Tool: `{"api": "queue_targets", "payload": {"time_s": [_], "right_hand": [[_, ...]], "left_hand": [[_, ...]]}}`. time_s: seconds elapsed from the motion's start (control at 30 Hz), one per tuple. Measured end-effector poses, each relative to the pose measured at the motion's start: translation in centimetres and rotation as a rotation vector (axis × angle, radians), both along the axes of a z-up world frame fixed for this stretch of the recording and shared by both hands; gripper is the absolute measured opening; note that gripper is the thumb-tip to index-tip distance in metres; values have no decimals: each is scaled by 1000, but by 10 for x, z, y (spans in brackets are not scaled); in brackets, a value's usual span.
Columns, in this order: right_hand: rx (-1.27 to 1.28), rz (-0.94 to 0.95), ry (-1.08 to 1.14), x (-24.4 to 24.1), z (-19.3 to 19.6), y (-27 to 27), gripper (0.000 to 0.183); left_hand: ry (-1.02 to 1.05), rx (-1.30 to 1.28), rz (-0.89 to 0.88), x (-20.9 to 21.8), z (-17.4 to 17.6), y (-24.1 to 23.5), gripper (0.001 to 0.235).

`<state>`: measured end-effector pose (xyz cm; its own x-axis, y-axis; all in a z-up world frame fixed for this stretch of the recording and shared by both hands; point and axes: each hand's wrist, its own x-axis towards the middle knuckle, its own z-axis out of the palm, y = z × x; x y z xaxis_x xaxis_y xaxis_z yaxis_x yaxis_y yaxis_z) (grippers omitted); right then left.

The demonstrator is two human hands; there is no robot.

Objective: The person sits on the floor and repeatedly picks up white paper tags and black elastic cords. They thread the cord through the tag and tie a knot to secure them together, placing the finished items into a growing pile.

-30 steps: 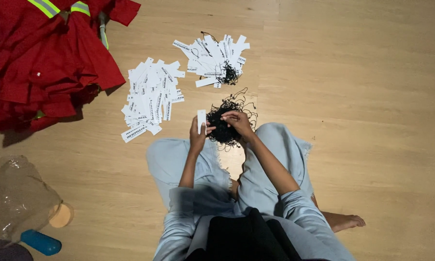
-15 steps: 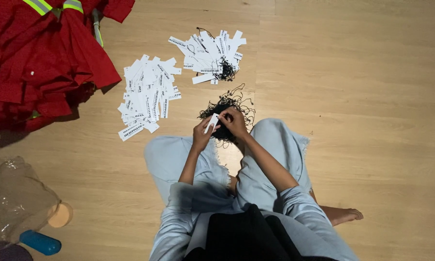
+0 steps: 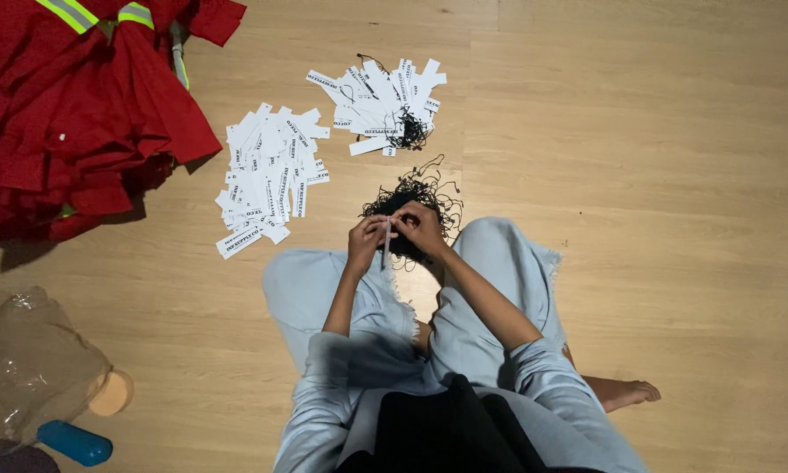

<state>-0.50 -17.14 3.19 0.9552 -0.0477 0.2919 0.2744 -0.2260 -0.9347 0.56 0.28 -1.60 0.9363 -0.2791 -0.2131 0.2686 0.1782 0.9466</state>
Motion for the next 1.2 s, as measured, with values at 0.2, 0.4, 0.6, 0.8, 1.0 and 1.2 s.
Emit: {"api": "queue_targets", "payload": {"time_s": [0.2,0.4,0.6,0.8,1.0,1.2], "right_hand": [[24,81,37,-1,0,0,11],[-1,46,34,-1,14,-4,13],[21,-48,98,3,15,-20,11],[35,-102,129,10,4,-31,10],[114,-179,218,18,-3,-43,13],[246,-233,283,16,4,-45,13]], "left_hand": [[-11,20,52,6,-35,3,23],[-115,46,232,9,-13,8,18],[-19,73,443,14,-12,23,29],[-59,-29,546,25,-47,29,34],[9,0,623,22,-21,34,31],[-37,96,602,12,2,28,22]]}}
